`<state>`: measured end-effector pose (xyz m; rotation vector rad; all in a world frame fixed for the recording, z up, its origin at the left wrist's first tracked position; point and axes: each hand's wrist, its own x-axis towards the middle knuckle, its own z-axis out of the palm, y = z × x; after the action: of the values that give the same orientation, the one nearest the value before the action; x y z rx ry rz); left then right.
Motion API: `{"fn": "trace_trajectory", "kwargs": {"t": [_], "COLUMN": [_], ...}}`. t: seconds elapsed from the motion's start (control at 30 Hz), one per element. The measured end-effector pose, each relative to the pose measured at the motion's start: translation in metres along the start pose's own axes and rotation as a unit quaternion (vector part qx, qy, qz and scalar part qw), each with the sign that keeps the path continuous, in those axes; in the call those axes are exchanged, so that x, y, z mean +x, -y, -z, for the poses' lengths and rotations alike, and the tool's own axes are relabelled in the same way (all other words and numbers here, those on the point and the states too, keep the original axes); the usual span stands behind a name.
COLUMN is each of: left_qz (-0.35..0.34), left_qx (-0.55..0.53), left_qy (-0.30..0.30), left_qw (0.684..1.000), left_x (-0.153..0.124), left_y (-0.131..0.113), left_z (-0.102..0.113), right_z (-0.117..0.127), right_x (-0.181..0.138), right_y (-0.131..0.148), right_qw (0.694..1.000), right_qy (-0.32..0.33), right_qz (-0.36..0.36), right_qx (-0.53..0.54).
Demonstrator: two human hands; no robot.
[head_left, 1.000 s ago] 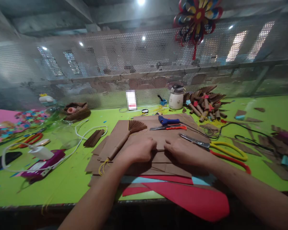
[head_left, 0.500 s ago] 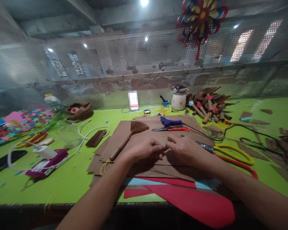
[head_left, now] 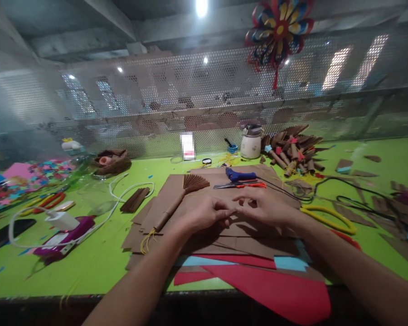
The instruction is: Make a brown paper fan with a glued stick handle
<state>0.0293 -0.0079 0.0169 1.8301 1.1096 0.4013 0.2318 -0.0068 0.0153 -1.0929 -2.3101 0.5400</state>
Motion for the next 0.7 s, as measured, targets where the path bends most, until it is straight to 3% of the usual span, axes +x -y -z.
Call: {"fn": "trace_trajectory", "kwargs": {"t": [0.13,0.37,0.53,0.7], "left_qz": [-0.04,-0.091,-0.057,-0.014], "left_qx": [0.047,0.178,0.205,0.166], "left_qy": [-0.005,-0.057,-0.058,-0.028], "left_qw": [0.998,0.978,0.975,0.986], "left_x": [0.001,0.002,0.0,-0.004], "left_y": [0.001,0.003,0.001,0.0], "left_z": [-0.002,-0.006,-0.002,0.004], "right_z": [0.0,-0.005,0.0,0.008], "right_x": [0.003,0.004,0.002,0.004], "right_y": [-0.002,-0.016,-0.011,-0.012], "right_qw": [0.995,0.997,0.997,0.994], "right_qy": [0.065,0.055,0.072,0.069], "right_qz": [0.022,0.027,-0.017,-0.053], "right_qx": [0.07,0.045,0.038,0.064]}}
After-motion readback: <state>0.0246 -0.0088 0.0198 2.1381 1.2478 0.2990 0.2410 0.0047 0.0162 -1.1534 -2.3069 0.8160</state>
